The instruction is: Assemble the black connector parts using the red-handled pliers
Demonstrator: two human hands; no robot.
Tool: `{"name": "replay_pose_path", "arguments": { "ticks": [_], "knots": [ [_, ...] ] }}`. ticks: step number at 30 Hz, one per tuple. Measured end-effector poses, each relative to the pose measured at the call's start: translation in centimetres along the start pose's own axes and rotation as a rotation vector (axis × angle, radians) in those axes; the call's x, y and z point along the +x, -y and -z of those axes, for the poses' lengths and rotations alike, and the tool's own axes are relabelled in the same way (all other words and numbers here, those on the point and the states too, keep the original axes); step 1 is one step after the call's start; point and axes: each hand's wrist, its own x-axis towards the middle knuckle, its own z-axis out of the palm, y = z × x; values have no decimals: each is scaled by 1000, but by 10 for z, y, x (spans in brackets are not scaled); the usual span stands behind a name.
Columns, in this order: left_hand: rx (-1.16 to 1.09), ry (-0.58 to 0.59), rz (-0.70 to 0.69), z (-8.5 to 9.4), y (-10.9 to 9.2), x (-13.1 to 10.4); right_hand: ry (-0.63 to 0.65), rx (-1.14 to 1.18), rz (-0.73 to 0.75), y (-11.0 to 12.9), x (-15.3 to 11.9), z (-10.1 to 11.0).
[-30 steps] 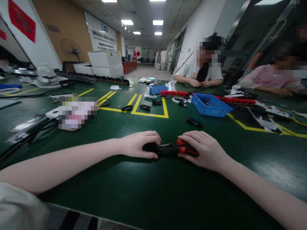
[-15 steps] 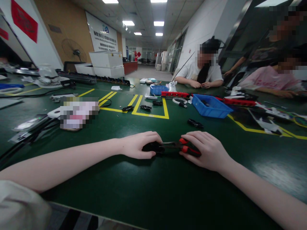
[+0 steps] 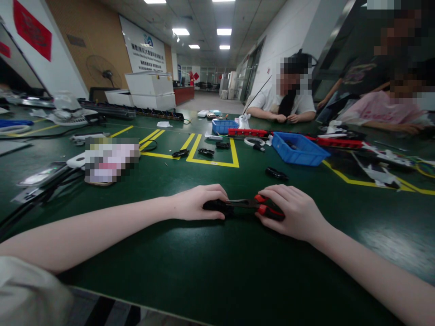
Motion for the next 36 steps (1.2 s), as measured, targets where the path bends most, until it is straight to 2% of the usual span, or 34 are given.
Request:
{"name": "replay_pose_path", "arguments": {
  "ticks": [6,21,30,36],
  "knots": [
    [-7,-32,-8,-1,3,1,1,-6,-2,-1,-1,-1],
    [-12,28,-21,0,4,0,-1,55,100,-1,1,-2],
    [19,42,-24,1,2,0,45,98,67,-2,0,0],
    [201,-29,-52,1,-1,0,80,88,61,-4,0,-2]
  ]
}}
